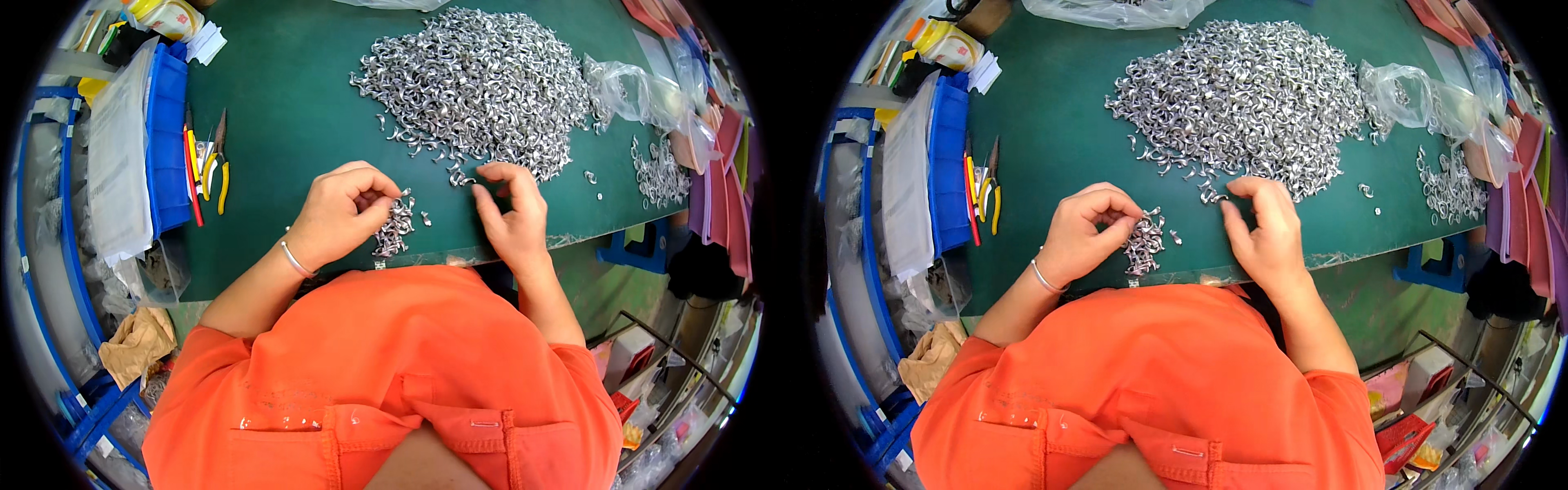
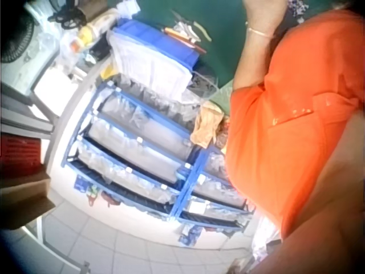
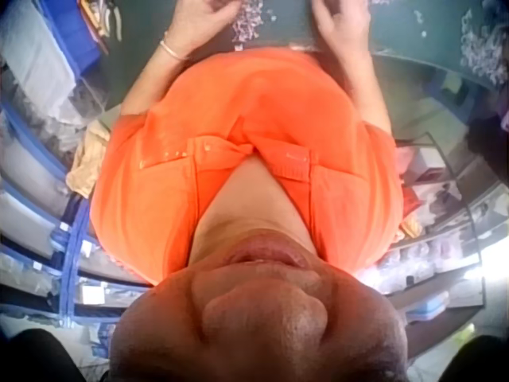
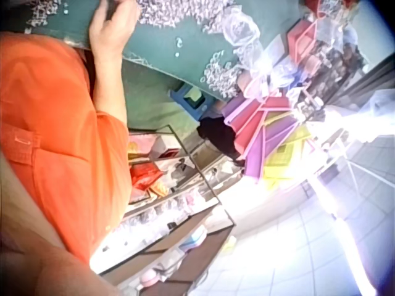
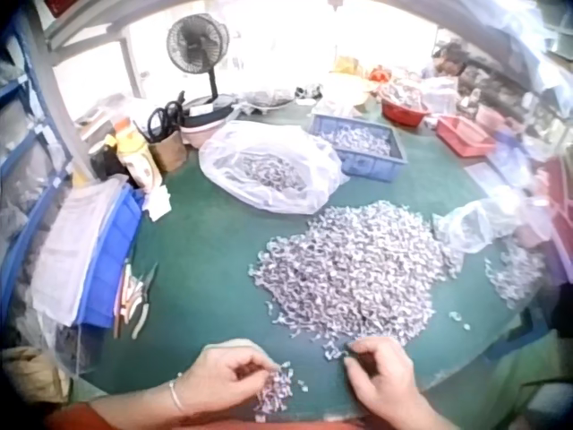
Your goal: The person sorts through a large pile of small silver metal parts on a green table by hand, picking up individual pieces and moving them to different areas.
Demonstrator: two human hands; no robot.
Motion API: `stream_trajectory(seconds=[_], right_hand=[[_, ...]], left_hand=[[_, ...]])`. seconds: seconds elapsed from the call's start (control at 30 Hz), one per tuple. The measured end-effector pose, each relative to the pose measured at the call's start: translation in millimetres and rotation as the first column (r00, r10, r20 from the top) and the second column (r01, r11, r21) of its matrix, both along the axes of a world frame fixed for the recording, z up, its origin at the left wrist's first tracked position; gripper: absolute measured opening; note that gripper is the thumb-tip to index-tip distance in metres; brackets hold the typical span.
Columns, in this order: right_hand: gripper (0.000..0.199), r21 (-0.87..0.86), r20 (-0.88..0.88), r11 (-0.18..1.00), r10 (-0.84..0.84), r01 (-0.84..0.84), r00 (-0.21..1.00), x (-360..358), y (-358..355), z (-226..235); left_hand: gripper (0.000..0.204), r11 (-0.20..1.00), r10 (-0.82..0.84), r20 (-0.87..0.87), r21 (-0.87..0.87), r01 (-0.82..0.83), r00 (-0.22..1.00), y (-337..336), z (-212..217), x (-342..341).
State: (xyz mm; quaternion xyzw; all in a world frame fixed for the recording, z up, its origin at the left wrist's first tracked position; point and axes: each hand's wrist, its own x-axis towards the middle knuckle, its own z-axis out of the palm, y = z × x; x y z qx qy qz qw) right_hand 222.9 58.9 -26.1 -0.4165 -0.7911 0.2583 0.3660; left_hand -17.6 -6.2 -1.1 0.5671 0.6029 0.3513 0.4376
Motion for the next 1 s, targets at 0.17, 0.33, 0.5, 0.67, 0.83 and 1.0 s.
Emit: stream_trajectory(seconds=[0.17,0.33,0.5,0.67,0.83,1.0], right_hand=[[0.021,0.030,0.055,0.999,0.023,-0.025,0.998,-2.1,-2.4,-11.3],[0.023,-0.118,-0.358,0.985,0.079,-0.129,0.930,-11.7,-12.9,-2.6],[0.026,0.006,-0.385,0.979,0.191,-0.204,0.903,-22.4,-20.0,8.5],[0.018,-0.289,-0.041,0.945,0.146,-0.151,0.988,-11.7,-19.0,17.1],[0.011,-0.313,-0.152,0.868,0.355,-0.386,0.922,-26.8,-24.9,14.5],[0.013,-0.375,-0.467,0.870,0.121,-0.320,0.876,-31.2,-23.0,1.9]], left_hand=[[0.009,0.999,-0.044,-0.052,0.013,0.044,0.998,1.9,1.7,1.5],[0.017,0.956,0.093,0.443,-0.291,0.045,0.892,4.5,3.7,20.1],[0.017,0.919,0.119,0.663,-0.356,0.170,0.739,13.8,4.7,24.7],[0.018,0.987,0.066,0.649,-0.153,0.046,0.758,5.8,-4.8,18.3],[0.021,0.997,0.073,0.446,-0.036,-0.064,0.892,2.1,-3.5,24.5],[0.021,0.959,0.057,0.217,0.260,-0.114,0.974,3.0,-4.3,24.2]])
